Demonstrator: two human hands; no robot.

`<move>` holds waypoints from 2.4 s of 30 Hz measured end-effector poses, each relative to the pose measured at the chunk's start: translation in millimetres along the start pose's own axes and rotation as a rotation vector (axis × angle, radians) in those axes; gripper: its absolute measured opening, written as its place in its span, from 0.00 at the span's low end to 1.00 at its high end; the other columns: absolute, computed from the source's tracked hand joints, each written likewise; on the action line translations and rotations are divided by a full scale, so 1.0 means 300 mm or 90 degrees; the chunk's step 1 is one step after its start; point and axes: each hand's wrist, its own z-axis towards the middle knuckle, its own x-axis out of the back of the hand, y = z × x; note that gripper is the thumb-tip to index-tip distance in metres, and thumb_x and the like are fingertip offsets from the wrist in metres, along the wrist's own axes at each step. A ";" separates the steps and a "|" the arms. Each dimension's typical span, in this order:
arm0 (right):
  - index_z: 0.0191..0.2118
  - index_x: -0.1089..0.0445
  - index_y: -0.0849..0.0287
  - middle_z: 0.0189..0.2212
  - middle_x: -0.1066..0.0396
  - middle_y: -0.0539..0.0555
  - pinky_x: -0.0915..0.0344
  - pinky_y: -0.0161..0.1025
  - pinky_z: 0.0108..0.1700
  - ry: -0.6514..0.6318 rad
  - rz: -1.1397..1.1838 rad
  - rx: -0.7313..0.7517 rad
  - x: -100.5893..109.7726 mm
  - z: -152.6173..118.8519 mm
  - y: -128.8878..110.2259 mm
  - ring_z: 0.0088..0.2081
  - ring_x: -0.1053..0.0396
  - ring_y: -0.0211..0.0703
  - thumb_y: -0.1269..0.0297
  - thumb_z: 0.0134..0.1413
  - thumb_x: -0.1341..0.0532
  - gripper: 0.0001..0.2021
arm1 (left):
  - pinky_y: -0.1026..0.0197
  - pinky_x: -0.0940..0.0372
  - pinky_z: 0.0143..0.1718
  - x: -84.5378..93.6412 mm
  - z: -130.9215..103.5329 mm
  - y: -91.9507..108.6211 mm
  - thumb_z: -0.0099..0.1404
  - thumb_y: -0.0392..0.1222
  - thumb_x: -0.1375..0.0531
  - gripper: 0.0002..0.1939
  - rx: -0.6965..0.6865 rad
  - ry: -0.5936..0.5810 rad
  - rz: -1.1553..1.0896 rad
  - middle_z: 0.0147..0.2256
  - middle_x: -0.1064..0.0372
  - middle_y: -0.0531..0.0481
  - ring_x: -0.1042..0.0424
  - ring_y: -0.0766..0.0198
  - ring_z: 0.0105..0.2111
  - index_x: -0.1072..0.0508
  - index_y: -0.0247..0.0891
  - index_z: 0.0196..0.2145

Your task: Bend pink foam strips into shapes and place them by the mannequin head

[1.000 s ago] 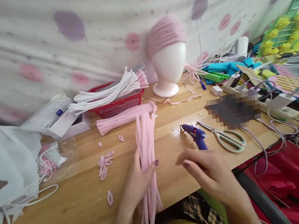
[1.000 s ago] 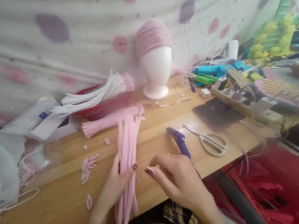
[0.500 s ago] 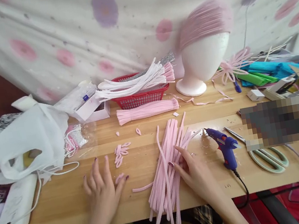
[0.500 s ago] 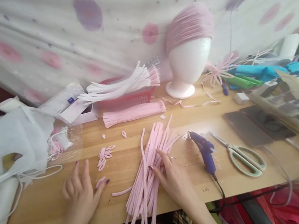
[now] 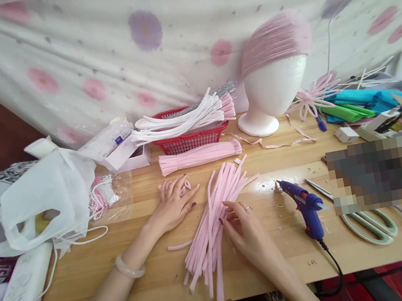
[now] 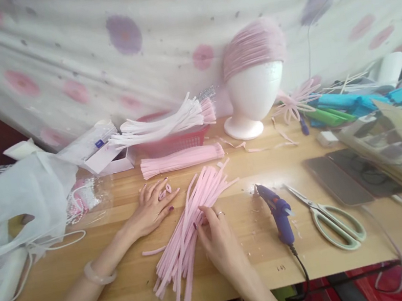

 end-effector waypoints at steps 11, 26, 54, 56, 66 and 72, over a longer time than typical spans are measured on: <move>0.58 0.37 0.57 0.60 0.35 0.65 0.31 0.52 0.56 -0.128 -0.032 0.117 -0.015 -0.003 -0.056 0.57 0.31 0.54 0.71 0.64 0.46 0.18 | 0.49 0.35 0.53 0.078 -0.108 -0.129 0.70 0.40 0.52 0.19 0.143 0.164 -0.025 0.47 0.23 0.39 0.27 0.51 0.48 0.24 0.39 0.48; 0.51 0.26 0.58 0.48 0.25 0.64 0.35 0.51 0.52 -0.246 -0.298 0.402 0.054 0.129 -0.178 0.52 0.30 0.57 0.77 0.61 0.41 0.15 | 0.42 0.37 0.52 0.276 -0.197 -0.047 0.59 0.42 0.44 0.15 0.337 0.247 0.002 0.37 0.20 0.39 0.24 0.42 0.46 0.20 0.38 0.38; 0.37 0.29 0.59 0.31 0.30 0.54 0.39 0.41 0.42 -0.270 -0.206 0.523 -0.039 0.215 -0.144 0.35 0.34 0.46 0.75 0.63 0.47 0.11 | 0.59 0.28 0.34 0.172 -0.374 0.223 0.60 0.44 0.40 0.14 0.326 0.380 -0.474 0.36 0.21 0.46 0.24 0.62 0.30 0.23 0.37 0.42; 0.37 0.27 0.58 0.28 0.30 0.51 0.39 0.39 0.41 -0.308 -0.205 0.531 -0.033 0.214 -0.131 0.32 0.33 0.44 0.74 0.59 0.42 0.07 | 0.61 0.30 0.31 0.148 -0.384 0.237 0.57 0.41 0.38 0.08 0.296 0.362 -0.454 0.33 0.22 0.48 0.27 0.63 0.27 0.21 0.39 0.34; 0.40 0.30 0.60 0.38 0.28 0.57 0.36 0.41 0.46 -0.243 -0.068 0.459 -0.021 0.233 -0.115 0.42 0.30 0.47 0.75 0.60 0.47 0.10 | 0.57 0.31 0.41 0.070 -0.409 0.248 0.56 0.39 0.35 0.09 0.254 0.342 -0.353 0.35 0.26 0.49 0.27 0.58 0.37 0.23 0.40 0.37; 0.43 0.33 0.60 0.33 0.29 0.52 0.35 0.37 0.37 -0.255 -0.030 0.431 -0.029 0.221 -0.119 0.33 0.31 0.43 0.68 0.63 0.45 0.06 | 0.57 0.32 0.37 0.047 -0.404 0.255 0.61 0.38 0.38 0.04 0.252 0.362 -0.291 0.31 0.26 0.49 0.27 0.58 0.34 0.23 0.41 0.35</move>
